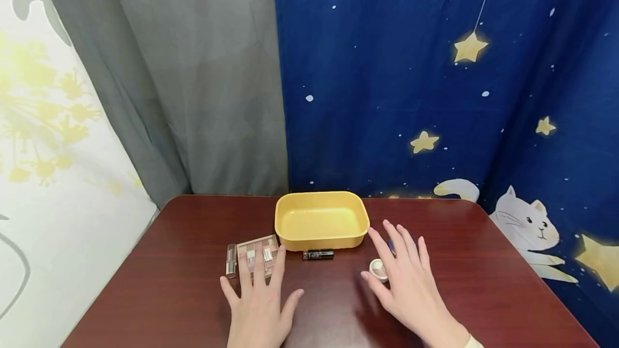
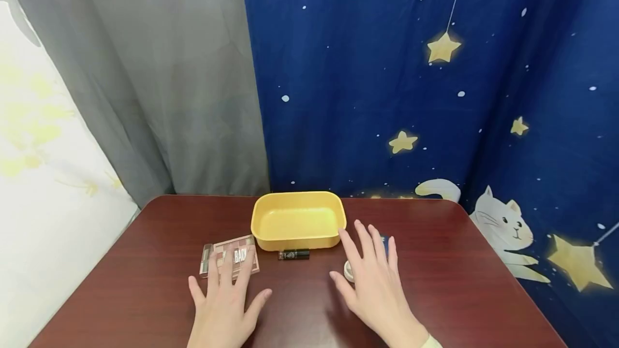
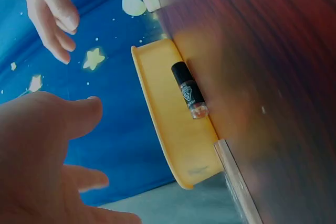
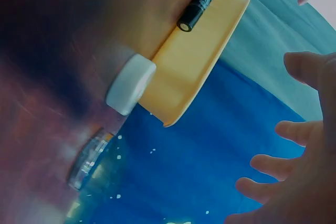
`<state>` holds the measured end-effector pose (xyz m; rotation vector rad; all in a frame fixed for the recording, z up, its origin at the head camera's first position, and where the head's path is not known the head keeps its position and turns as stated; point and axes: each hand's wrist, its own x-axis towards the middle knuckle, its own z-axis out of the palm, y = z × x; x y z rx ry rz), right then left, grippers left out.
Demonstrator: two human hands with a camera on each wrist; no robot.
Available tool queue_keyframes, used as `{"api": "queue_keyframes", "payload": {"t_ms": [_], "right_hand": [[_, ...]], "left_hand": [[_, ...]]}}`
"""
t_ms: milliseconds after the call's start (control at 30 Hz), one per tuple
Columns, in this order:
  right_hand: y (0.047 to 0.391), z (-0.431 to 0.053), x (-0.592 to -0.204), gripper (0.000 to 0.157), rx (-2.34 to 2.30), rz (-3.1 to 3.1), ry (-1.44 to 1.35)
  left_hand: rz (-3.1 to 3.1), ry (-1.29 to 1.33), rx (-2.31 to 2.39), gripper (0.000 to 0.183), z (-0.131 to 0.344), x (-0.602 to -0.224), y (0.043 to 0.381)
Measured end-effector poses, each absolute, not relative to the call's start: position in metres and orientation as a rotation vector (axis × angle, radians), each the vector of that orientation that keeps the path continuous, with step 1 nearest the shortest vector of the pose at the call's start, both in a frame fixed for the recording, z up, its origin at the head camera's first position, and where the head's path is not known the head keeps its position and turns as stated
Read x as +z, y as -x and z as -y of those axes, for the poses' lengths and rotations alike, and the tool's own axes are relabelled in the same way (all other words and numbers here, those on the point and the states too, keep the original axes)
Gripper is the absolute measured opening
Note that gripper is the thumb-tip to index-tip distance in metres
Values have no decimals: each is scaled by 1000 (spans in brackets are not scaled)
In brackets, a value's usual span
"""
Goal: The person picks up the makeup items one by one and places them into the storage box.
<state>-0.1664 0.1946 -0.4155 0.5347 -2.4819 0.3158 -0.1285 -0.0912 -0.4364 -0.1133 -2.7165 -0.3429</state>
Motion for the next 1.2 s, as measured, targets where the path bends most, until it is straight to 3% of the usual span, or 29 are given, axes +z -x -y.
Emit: {"api": "queue_keyframes", "payload": {"t_ms": [567,1200], "right_hand": [[212,-188,-406,80,351,2580,-616],[258,-193,-417,77,326,2645,-615]], "left_hand": [[2710,303,-211,86,102,-434,128],[2615,346,-153,86,136,-442,162]]}}
